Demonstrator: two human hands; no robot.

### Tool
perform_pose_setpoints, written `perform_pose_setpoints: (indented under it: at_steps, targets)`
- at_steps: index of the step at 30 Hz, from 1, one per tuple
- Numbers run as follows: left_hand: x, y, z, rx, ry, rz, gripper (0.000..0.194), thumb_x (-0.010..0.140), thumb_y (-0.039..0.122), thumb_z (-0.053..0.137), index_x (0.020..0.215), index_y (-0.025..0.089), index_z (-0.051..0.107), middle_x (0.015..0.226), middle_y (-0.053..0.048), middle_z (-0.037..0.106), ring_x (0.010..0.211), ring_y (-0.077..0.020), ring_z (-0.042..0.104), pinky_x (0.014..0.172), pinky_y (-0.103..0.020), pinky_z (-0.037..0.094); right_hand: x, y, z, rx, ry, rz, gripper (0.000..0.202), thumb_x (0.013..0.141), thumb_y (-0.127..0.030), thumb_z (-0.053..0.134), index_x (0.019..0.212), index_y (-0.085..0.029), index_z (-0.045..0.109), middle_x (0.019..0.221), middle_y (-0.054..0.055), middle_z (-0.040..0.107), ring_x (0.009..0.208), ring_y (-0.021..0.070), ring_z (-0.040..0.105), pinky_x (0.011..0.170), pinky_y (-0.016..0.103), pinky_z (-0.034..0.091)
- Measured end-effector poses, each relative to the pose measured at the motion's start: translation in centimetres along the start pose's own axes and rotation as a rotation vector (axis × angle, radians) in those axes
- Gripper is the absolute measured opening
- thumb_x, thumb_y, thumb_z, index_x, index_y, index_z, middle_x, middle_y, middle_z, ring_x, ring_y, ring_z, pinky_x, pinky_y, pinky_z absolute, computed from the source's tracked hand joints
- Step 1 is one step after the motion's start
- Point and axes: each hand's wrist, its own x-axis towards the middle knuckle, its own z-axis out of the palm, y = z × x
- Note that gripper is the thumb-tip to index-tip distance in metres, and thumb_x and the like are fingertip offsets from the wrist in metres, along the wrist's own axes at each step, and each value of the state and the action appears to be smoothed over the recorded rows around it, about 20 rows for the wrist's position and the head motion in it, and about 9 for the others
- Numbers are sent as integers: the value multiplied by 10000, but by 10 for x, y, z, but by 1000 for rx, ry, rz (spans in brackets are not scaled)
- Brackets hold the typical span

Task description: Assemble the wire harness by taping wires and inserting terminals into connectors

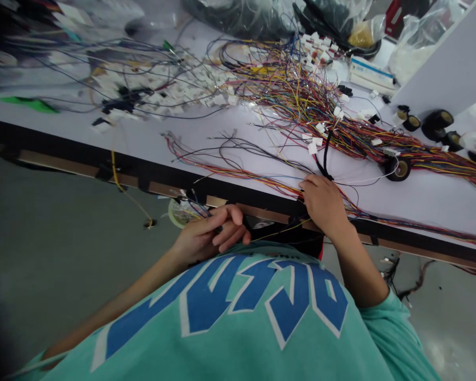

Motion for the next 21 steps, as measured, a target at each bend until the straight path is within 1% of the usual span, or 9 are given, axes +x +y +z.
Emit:
perform_pose_setpoints:
  at_steps: [3, 6, 10, 17, 21]
  targets:
    - [0, 0, -1, -3, -11, 4, 224, 770, 361, 613, 753, 140, 642, 353, 81, 383, 350, -61, 420, 586, -265, 506, 2, 2, -7, -26, -68, -59, 311, 799, -96, 403, 985, -129, 651, 1095, 115, 632, 984, 225, 563, 845, 346, 422]
    - [0, 0, -1, -10, -9, 7, 211, 773, 351, 611, 756, 144, 649, 355, 81, 388, 351, -60, 419, 586, -263, 504, 2, 1, -11, -78, -104, -64, 310, 803, -92, 392, 970, -122, 651, 1072, 123, 636, 959, 235, 572, 815, 351, 427]
    - [1, -1, -1, -15, -5, 2, 209, 773, 350, 610, 753, 147, 655, 352, 81, 386, 349, -59, 418, 591, -264, 503, 1, 2, -10, -104, -93, -48, 285, 798, -105, 416, 952, -139, 653, 1046, 115, 644, 946, 237, 573, 807, 350, 426]
    - [2, -3, -2, -12, 9, -5, 214, 771, 351, 609, 751, 141, 649, 351, 81, 379, 350, -60, 419, 590, -270, 501, 0, 11, -6, -55, -41, -51, 275, 772, -107, 462, 974, -154, 643, 1042, 95, 647, 957, 219, 570, 812, 332, 420]
    - [1, -3, -2, -8, 15, -2, 207, 773, 342, 605, 748, 142, 647, 353, 80, 385, 349, -61, 416, 589, -273, 505, 0, 8, -8, -67, -58, -65, 221, 776, -105, 465, 892, -157, 646, 1013, 93, 647, 928, 210, 560, 788, 314, 399]
